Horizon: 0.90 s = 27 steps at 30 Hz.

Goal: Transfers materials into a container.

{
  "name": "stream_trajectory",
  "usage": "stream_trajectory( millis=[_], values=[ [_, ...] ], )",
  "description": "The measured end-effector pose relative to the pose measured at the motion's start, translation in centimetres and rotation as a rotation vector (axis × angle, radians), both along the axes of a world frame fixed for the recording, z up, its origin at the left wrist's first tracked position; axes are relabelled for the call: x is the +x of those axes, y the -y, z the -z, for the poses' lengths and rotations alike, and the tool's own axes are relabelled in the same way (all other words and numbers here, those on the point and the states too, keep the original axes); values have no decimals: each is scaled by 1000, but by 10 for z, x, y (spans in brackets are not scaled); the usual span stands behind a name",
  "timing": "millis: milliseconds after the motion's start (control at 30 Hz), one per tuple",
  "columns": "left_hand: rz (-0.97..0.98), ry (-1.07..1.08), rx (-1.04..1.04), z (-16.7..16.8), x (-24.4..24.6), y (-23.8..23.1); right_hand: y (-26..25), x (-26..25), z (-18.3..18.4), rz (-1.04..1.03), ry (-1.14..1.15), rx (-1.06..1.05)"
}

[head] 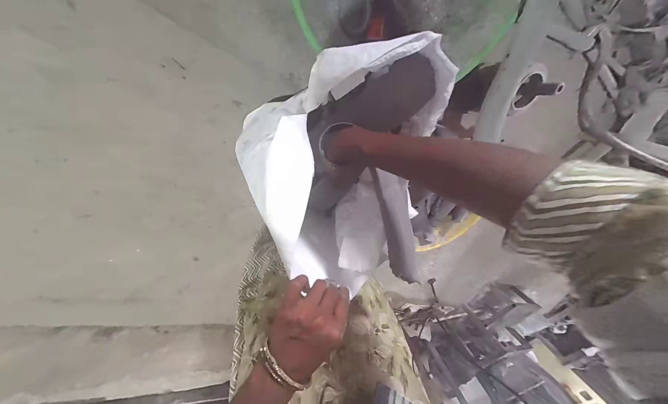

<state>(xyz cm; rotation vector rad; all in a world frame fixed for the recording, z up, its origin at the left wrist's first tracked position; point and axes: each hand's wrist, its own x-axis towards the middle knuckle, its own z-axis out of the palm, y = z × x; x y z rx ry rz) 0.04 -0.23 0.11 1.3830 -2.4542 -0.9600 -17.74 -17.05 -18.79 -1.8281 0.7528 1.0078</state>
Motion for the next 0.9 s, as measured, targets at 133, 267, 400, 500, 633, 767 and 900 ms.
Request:
stream_trajectory(
  millis=[133,267,400,500,633,767,900],
  values=[
    [-26,-26,4,0,-4,4,-11,20,-5,199,81,-47],
    [-34,-43,-5,2,-7,7,29,58,-86,71,-242,206],
    [-59,-37,-11,3,-6,6,39,33,-115,36,-50,-21],
    [-75,-39,-2,2,-9,5,40,-20,-166,318,137,-229],
    [-108,-41,-8,3,-15,5,-40,-91,-197,834,23,-300],
    [-108,68,101,-4,-25,7,-132,-90,-171,1524,-154,161],
    [23,387,557,-23,-50,25,-138,-54,-174,1987,-164,282]
  ],
)
